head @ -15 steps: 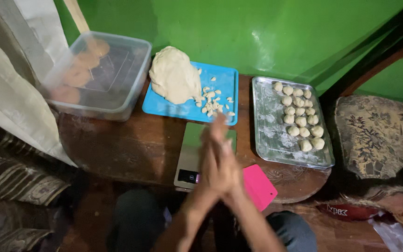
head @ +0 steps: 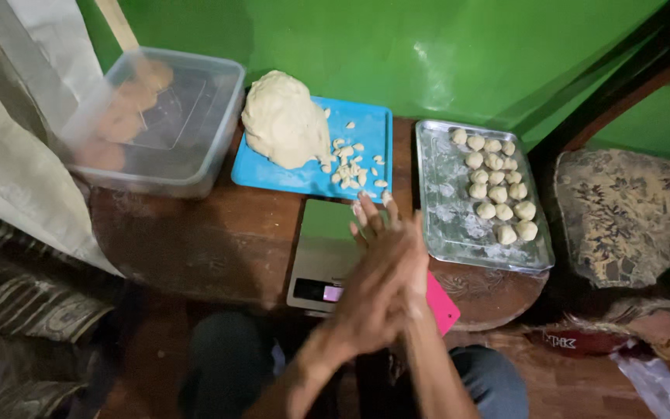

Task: The person portions out dough by hand, weighs pieces on a scale, and rolls them into balls before placing them onto a tray.

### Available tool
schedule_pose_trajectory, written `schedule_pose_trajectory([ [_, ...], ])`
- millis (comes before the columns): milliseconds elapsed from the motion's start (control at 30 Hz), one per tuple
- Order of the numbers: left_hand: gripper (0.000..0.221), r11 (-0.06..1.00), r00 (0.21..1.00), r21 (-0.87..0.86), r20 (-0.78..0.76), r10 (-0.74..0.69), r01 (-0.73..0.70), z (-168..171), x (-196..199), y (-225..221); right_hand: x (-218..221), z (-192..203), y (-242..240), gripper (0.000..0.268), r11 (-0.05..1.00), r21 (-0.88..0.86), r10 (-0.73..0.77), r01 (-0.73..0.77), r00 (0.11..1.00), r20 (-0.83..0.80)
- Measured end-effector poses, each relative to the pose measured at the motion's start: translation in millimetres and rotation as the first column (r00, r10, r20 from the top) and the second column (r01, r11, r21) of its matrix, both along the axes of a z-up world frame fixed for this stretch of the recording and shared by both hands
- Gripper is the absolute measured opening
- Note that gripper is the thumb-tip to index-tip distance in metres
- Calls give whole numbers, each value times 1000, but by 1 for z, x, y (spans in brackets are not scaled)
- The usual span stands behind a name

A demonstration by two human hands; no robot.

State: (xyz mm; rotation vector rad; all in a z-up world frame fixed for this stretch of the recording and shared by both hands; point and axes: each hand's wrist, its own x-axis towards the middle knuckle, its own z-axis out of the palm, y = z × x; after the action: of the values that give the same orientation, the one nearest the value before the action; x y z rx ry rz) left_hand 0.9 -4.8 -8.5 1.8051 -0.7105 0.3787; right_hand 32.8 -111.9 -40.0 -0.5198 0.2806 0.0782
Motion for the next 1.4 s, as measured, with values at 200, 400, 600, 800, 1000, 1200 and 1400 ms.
schedule_pose_trajectory([
  [200,53,957,913,15,302,273,-291,-47,47,13,-39,11,30,62,986,-153,64,-64,998,-6],
  [400,57,859,857,119,221,466,-498,-23,24,6,-32,9,35,51,997,-75,-19,25,997,77],
  [600,42,714,918,-603,-84,387,-356,-11,2,20,-23,-7,17,49,995,-46,90,-94,993,-72],
  [800,36,976,944,-141,265,198,-166,-53,4,27,-29,2,14,57,985,-21,169,-173,980,-108],
  [1000,27,954,812,16,530,245,-299,-87,44,21,-28,-39,-18,109,954,-55,299,-296,952,59],
  [1200,59,623,928,-694,-329,173,-362,-93,53,20,-41,-11,-15,103,900,-319,282,-298,955,-96],
  [1400,42,988,981,89,-134,141,-130,-69,-12,12,-48,-27,15,58,968,-203,111,-145,979,-169],
])
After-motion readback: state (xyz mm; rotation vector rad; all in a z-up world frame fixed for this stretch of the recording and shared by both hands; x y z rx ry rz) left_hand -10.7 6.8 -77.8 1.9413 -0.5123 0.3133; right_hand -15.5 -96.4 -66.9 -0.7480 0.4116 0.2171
